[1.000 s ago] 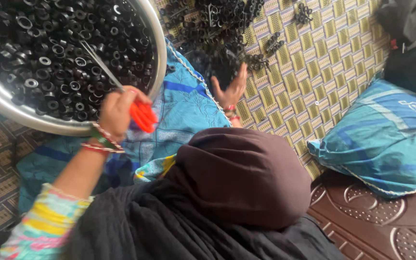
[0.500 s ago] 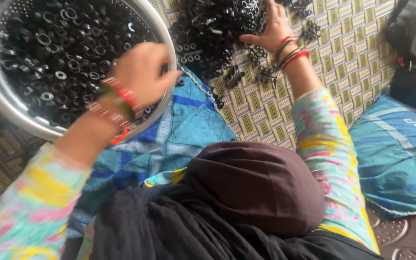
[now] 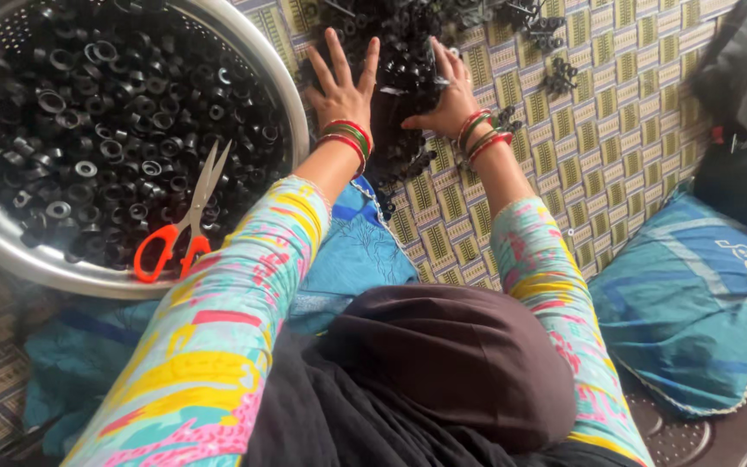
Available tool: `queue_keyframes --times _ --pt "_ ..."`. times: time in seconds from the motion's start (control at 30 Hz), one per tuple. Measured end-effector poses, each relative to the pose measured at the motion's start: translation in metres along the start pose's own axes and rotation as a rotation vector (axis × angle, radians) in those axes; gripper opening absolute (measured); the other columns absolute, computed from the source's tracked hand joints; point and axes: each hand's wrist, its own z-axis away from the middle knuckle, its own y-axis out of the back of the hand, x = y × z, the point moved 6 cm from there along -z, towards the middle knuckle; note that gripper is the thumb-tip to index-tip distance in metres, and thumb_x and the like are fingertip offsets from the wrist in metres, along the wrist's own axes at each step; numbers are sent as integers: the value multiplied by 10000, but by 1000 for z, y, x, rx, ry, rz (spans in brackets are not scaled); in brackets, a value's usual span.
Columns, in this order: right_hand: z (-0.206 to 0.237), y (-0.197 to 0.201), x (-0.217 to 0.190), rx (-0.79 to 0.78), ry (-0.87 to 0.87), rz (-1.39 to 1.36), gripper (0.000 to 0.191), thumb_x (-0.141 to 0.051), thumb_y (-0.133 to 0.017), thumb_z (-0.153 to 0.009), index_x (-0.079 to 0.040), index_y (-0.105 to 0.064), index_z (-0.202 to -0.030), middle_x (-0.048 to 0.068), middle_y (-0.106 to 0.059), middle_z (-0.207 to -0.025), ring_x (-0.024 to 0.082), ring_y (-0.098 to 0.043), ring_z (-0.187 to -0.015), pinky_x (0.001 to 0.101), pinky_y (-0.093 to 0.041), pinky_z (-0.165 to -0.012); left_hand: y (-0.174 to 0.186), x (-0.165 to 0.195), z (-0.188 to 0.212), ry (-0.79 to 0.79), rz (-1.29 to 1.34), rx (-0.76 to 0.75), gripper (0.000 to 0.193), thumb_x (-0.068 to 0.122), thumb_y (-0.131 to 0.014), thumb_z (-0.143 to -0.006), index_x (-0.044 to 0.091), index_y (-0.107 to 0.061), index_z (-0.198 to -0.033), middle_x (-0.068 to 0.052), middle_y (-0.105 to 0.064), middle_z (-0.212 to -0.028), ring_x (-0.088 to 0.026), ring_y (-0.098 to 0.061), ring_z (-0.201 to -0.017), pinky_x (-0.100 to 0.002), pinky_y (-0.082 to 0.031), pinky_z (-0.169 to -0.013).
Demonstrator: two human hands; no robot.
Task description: The person sits on a mat and uses red-handled scissors to cut small black rubber pieces from a metal bowl. They pick up each piece, snip it, and drop the cut parts into the bowl, repeating this process continuously.
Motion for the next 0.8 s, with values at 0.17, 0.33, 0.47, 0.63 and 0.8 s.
queue_keyframes --times 0.17,0.33,0.47,0.63,0.8 --pt "5 -10 -3 37 6 -169 1198 -293 -1010 -707 -19 -239 -1582 270 -262 -1620 401 -227 -1519 479 -278 -1240 -4 1 -1 -124 291 -93 1373 -17 -831 -668 316 77 -1643 -197 -107 -1710 -494 -338 -1404 -500 -531 -981" --pt "17 -22 -10 -46 -32 -801 697 0 -843 -818 -2 -551 -1451 122 -637 -1358 213 -610 -1237 377 -536 -1079 4 0 1 -225 541 75 1247 -39 -812 -614 285 -140 -1614 -140 -404 -1426 -405 -443 -1228 -472 -448 -1098" --pt "27 -29 -4 -30 -246 -1002 572 40 -825 -806 -46 -563 -1307 7 -734 -1138 123 -710 -1033 260 -606 -899 12 -2 5 -300 646 110 1122 -37 -834 -579 237 -295 -1523 -114 -461 -1319 -417 -453 -1161 -488 -445 -1034" --pt "42 -18 -8 13 -225 -1060 521 34 -794 -856 -4 -627 -1348 44 -714 -1153 138 -675 -972 264 -542 -768 33 -14 32 -360 819 300 1162 -94 -824 -485 215 -329 -1489 -134 -476 -1314 -423 -481 -1151 -483 -449 -1013" --pt "48 6 -69 -34 131 -1058 642 34 -766 -932 -64 -475 -1495 7 -657 -1368 88 -630 -1211 256 -530 -1008 65 -56 69 -386 816 545 1082 -89 -785 -580 173 -327 -1525 -144 -497 -1335 -405 -481 -1218 -490 -426 -1060"
